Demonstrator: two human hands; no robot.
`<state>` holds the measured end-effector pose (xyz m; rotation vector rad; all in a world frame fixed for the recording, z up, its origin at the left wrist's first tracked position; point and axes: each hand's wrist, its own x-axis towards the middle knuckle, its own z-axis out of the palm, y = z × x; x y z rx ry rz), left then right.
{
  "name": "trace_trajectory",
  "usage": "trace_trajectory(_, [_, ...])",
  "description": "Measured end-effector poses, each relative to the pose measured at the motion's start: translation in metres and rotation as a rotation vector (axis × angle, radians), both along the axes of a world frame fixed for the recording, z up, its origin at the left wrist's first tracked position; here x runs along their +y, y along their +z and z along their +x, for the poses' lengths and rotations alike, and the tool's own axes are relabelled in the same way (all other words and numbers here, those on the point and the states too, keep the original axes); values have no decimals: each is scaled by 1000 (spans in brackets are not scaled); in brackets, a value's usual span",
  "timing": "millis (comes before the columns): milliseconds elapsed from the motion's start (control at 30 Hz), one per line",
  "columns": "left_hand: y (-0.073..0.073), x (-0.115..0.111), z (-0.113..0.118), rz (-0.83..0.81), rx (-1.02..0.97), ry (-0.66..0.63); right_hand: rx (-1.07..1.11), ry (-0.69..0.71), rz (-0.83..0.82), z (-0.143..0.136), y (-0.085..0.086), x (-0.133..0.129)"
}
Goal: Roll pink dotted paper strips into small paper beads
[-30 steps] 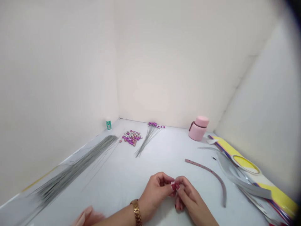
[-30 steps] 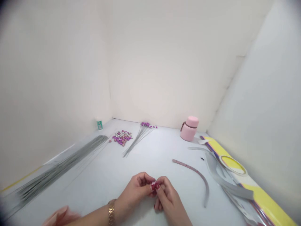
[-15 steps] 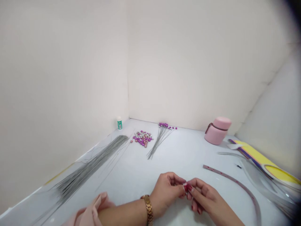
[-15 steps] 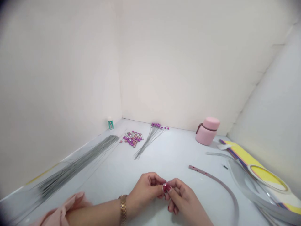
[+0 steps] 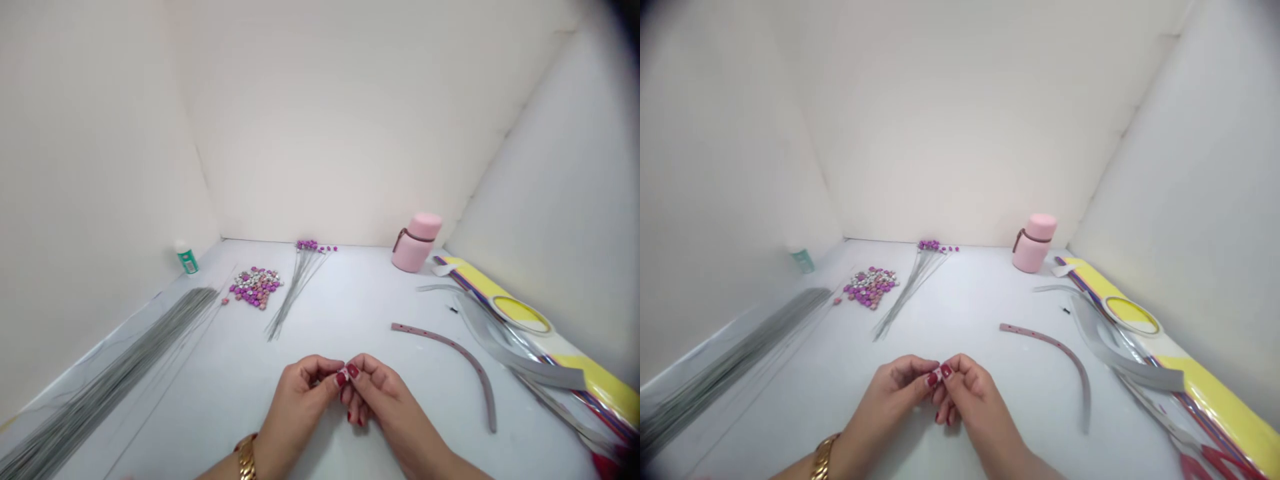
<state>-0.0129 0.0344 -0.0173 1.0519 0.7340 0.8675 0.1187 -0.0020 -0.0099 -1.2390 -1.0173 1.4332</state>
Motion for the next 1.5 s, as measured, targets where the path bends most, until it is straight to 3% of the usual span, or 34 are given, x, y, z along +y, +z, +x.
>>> trace_trajectory(167, [0,0,-2,40,123,34,-349,52,194,10,-10,-6])
trace_trajectory(267, [1,0,-2,85,234,41,-431,86,234,13,-11,-8])
trace_trajectory(633, [4,-3,-8,505,417,39,-456,79,251,12,-9,-7])
trace_trajectory(933, [10,-1,-15,950,489,69,-293,155,245,14,-6,-6])
trace_trajectory(1333, [9,-2,-13,1230,543,203,-362,180,287,16,-6,-9])
trace_trajectory(1500, [9,-4,-12,1275,567,217,-450,182,323,15,-7,-11])
